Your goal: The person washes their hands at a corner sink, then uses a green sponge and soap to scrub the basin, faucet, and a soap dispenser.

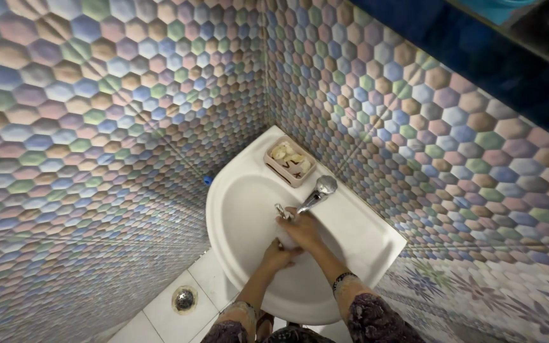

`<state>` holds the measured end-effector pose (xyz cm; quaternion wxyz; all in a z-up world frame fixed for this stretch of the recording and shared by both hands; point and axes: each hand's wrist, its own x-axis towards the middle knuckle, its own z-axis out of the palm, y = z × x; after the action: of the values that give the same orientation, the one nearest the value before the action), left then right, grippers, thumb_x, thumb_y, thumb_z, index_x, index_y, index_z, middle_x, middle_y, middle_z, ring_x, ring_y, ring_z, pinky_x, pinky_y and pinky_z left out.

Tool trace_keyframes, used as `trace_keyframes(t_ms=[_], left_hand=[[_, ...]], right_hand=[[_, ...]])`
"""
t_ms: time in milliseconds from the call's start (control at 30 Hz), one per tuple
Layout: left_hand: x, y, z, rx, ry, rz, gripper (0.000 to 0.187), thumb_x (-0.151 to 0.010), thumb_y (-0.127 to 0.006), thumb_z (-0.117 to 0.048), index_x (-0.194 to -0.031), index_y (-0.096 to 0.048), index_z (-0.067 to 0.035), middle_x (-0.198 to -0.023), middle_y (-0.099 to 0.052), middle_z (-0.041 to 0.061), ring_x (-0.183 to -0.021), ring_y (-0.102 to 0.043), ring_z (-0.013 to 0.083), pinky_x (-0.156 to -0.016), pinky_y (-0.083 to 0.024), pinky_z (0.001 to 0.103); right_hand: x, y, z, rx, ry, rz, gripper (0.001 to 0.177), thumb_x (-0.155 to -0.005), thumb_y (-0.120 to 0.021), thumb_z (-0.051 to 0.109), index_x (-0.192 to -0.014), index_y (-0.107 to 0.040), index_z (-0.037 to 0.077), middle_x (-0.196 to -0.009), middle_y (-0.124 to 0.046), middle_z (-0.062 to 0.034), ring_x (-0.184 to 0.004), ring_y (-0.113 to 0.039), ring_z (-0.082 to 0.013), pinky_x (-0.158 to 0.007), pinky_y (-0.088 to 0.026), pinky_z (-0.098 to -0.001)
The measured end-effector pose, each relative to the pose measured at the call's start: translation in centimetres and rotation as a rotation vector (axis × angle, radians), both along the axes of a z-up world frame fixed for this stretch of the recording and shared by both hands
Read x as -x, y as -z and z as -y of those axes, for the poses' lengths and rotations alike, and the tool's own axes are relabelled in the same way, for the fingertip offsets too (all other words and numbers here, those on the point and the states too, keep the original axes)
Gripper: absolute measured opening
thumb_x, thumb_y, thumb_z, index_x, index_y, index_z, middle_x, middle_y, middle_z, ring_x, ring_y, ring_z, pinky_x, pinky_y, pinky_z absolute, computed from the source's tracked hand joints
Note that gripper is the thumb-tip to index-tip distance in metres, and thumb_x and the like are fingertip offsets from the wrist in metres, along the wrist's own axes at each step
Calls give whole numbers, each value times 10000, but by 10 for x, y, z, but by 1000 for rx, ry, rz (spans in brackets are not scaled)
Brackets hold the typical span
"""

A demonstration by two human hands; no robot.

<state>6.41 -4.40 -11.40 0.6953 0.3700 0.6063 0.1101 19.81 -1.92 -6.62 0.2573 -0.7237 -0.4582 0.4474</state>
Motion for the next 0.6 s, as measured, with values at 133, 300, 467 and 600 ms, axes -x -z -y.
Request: trace_keyframes(t_ms=[133, 300, 467, 600], left_hand=[[-7, 37, -6, -52, -14, 110, 738, -807, -742, -107, -1448, -391, -3, -1183, -648, 137, -972, -693, 219, -772, -629, 327], [-1, 43, -5, -59, -218, 361, 793, -765, -709, 54, -1472, -372, -70, -1281, -593, 114, -1001, -661, 250, -756, -587, 377], [17, 11, -7, -83, -222, 281, 950, -689, -723, 109, -1484, -316, -212, -1272, -552, 96, -1082, -649, 238, -810, -629, 370], [25, 18, -8, -303, -123, 186, 901, -723, -794, 64, -1496, -372, -130, -1303, -617, 119, -1135, -644, 223, -837, -617, 330]], right_hand=[[-11, 1, 7, -49, 55, 15, 664, -856, -726, 491, -1350, -593, 69, -1129, -718, -162, -910, -748, -265, -841, -578, -367], [-3, -25, 18, -362, -44, 60, 584, -807, -782, 397, -1261, -657, 52, -1086, -709, -156, -856, -705, -269, -785, -570, -383], [1, -46, 18, -61, -128, -28, 737, -727, -814, 402, -1370, -593, 117, -1143, -715, -136, -947, -714, -286, -855, -568, -382], [8, -48, 23, -258, -185, -24, 853, -651, -903, 323, -1392, -545, 102, -1325, -605, -163, -1222, -601, -301, -1031, -492, -389]])
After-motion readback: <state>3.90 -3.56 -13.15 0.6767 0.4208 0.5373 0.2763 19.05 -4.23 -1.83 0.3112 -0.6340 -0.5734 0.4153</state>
